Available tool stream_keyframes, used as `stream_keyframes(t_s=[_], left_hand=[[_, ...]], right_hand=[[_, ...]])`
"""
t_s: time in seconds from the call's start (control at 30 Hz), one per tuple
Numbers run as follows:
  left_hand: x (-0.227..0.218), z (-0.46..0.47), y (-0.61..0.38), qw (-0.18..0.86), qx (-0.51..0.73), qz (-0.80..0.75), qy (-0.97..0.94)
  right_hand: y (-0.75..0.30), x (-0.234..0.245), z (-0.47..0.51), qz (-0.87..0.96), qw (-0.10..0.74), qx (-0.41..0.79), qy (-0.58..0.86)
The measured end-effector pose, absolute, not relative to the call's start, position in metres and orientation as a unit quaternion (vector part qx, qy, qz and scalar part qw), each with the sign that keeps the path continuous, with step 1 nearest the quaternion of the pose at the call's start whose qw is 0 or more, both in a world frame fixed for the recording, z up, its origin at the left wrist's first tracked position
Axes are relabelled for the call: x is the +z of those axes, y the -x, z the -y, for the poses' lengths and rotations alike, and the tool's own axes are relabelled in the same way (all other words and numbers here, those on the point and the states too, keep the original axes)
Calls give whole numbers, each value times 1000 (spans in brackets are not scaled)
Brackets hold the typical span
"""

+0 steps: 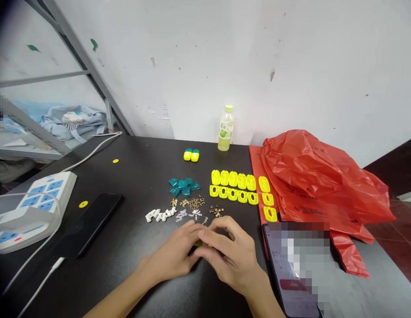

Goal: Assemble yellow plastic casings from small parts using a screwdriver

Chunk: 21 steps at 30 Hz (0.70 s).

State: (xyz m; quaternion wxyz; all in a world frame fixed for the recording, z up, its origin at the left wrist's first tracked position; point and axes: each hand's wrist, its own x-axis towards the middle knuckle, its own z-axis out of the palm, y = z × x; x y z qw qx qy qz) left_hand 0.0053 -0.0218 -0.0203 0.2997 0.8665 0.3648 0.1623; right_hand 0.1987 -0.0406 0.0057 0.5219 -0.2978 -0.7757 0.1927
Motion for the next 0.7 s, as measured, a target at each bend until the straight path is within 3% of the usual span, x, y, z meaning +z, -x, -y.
stream_keyframes(t_s=[0.23, 0.4, 0.57, 0.7], left_hand=[[-19, 21, -6, 293, 158, -371, -867], [-17, 21, -6, 297, 163, -365, -867], [-16, 20, -6, 312, 167, -361, -863], [-14, 20, -7, 300, 162, -368, -865]], right_hand=[[-204, 14, 41, 791, 466, 268, 291], [-204, 5, 39, 761, 519, 234, 311], [-208, 0, 40, 745, 484, 278, 366], [-205, 4, 38, 756, 511, 222, 342]])
